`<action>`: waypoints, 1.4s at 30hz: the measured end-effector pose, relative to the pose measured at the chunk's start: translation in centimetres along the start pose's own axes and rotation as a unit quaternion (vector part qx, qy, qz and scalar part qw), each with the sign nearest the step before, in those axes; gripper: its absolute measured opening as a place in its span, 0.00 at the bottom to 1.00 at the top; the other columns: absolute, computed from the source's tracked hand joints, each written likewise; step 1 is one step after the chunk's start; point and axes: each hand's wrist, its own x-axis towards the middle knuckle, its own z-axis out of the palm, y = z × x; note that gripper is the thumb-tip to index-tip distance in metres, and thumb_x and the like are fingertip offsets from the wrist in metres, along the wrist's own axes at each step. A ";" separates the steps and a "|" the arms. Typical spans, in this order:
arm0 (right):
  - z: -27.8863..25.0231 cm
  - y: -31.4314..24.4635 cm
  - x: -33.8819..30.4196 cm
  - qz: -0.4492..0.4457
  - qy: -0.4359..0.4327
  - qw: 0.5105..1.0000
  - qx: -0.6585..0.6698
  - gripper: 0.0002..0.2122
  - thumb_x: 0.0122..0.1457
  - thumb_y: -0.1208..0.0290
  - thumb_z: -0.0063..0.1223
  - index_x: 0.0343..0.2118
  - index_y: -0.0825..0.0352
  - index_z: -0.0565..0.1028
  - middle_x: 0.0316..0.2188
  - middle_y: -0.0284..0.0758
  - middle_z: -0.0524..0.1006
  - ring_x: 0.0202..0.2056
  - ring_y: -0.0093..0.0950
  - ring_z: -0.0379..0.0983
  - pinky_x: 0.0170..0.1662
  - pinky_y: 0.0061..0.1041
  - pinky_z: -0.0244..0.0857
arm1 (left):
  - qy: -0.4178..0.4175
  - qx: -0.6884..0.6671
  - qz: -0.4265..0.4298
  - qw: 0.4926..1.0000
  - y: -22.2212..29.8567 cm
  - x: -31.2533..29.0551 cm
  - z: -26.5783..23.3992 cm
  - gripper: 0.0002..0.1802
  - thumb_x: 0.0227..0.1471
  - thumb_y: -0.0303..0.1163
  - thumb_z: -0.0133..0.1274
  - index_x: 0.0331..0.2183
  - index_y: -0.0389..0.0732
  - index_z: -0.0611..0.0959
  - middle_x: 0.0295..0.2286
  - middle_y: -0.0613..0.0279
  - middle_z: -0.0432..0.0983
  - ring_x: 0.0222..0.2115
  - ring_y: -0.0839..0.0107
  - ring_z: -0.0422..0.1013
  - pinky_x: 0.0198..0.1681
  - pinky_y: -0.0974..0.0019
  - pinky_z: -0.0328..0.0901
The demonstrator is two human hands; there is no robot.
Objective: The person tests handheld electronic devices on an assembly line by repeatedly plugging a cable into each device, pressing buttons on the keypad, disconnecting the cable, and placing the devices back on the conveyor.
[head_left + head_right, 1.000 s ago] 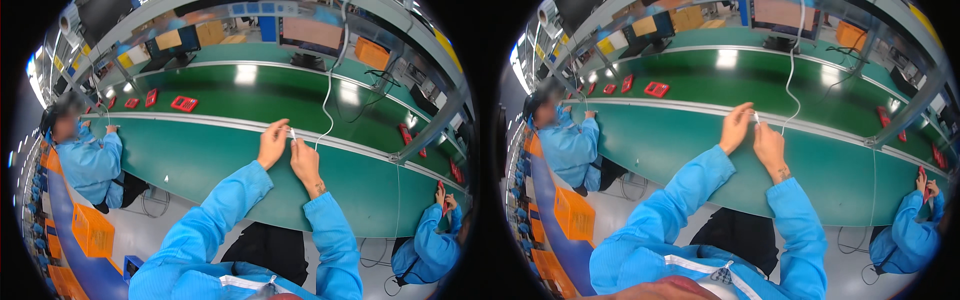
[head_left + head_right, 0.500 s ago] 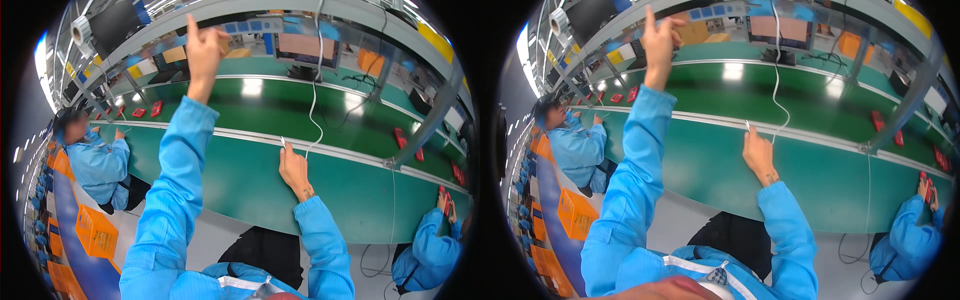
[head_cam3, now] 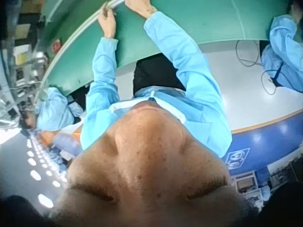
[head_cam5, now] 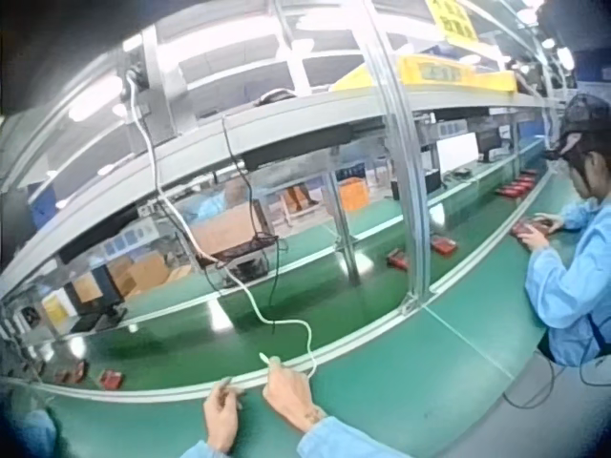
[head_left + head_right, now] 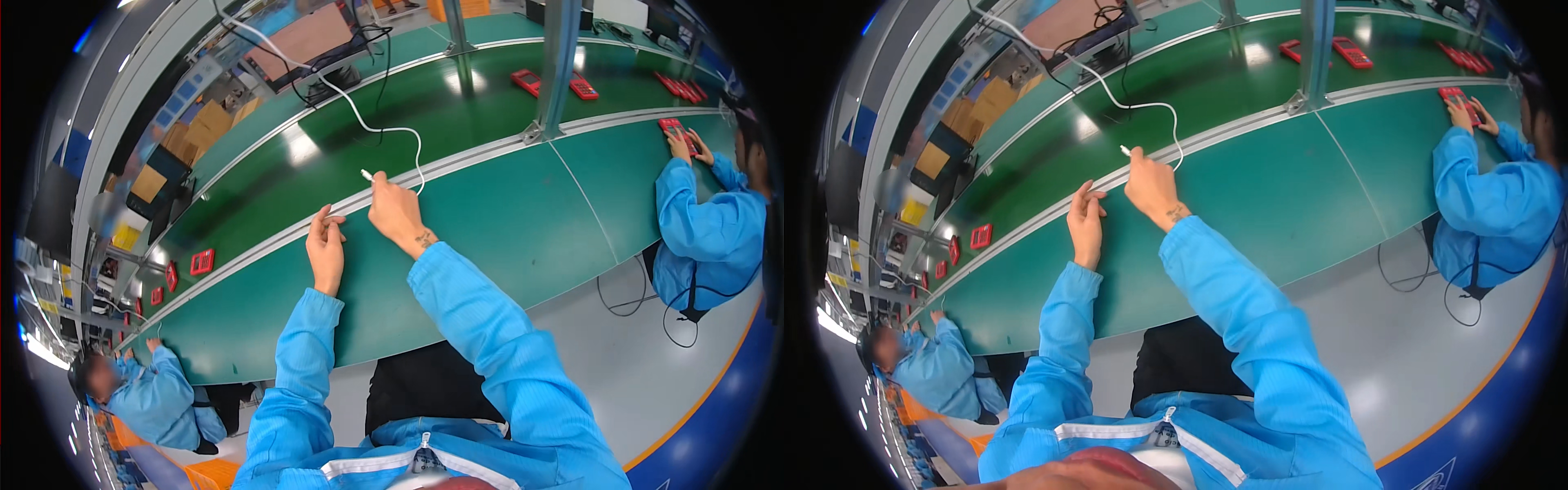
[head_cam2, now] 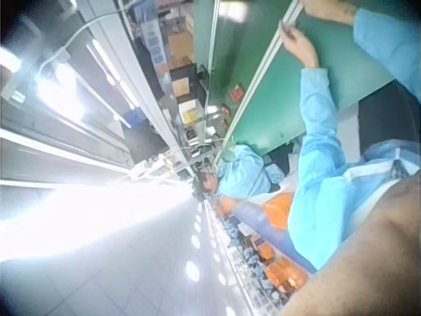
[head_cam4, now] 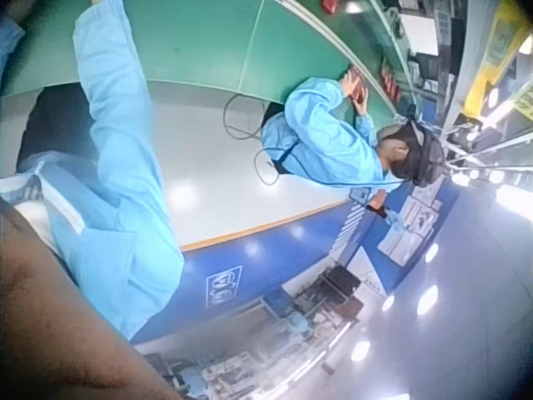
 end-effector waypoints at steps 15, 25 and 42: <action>1.4 -1.2 -0.7 -0.055 -0.030 0.997 0.036 0.07 0.61 0.69 0.44 0.33 0.68 0.70 0.26 0.45 0.79 0.27 0.48 0.77 0.29 0.47 0.70 | 0.000 0.237 0.051 0.970 1.8 1.7 2.6 0.29 0.57 0.32 0.49 0.61 0.49 0.69 0.32 0.61 0.81 0.29 0.62 0.78 0.35 0.61 0.70; 0.8 -1.5 -1.8 0.000 -0.063 0.998 0.023 0.15 0.57 0.63 0.53 0.43 0.67 0.72 0.26 0.48 0.80 0.29 0.48 0.78 0.30 0.47 0.70 | -0.012 0.206 0.057 0.977 0.5 1.0 2.5 0.23 0.57 0.31 0.50 0.55 0.49 0.77 0.32 0.56 0.81 0.31 0.63 0.78 0.38 0.62 0.70; 2.3 -2.4 -1.2 -0.051 0.003 0.995 0.082 0.08 0.64 0.68 0.43 0.34 0.66 0.72 0.24 0.45 0.79 0.26 0.48 0.76 0.28 0.47 0.68 | -0.006 0.126 0.080 0.989 0.2 1.9 1.5 0.19 0.57 0.31 0.51 0.50 0.51 0.82 0.29 0.55 0.81 0.29 0.68 0.77 0.37 0.66 0.69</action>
